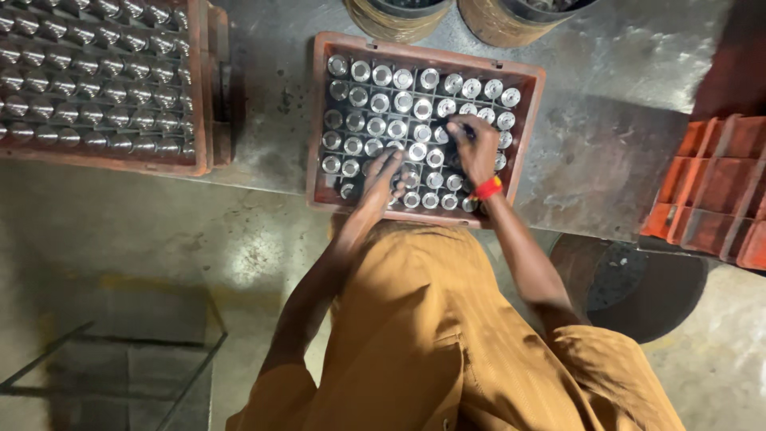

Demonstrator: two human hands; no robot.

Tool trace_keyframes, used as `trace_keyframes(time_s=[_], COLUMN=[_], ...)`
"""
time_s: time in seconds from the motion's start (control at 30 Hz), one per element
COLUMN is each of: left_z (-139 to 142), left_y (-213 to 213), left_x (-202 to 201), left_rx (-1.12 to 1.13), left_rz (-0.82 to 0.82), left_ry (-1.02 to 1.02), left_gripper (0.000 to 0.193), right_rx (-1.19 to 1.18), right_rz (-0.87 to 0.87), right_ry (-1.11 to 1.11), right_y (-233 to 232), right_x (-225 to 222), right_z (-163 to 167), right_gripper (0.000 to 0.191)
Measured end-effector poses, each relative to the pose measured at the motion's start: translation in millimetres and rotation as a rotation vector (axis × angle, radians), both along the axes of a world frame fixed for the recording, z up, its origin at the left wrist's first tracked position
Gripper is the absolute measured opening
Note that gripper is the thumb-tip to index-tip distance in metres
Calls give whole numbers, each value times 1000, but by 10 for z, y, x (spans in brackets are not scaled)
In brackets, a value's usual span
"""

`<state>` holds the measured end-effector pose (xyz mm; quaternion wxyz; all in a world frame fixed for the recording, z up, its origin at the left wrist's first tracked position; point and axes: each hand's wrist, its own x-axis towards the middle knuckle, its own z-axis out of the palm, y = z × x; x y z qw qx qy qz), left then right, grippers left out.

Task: The person uses a cylindrical tool to rub and polish small metal parts arranged in a tray. They repeatedly dip the tool into a bucket and apply it to the parts, then move the tray aside and bring a new one into position.

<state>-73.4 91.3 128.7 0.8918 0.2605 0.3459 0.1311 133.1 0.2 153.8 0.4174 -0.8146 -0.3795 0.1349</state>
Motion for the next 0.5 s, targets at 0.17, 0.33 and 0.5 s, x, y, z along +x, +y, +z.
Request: trace_keyframes(time_s=[0.17,0.33,0.5], left_z=[178,-56,-350], left_y=[114,295,434], left_x=[-16,-109,-362], left_rx=[177,-153,-439], left_rz=[-148,16,124], left_ry=[115,141,-101], left_gripper=[37,28,28], right_rx=[60,110,52], right_rz=[114,-103,-88], right_ry=[456,566,-138], right_y=[-80,68,177], right_x=[-699,-680,-40], right_z=[-94,-214,-172], right_gripper=[18,14,12])
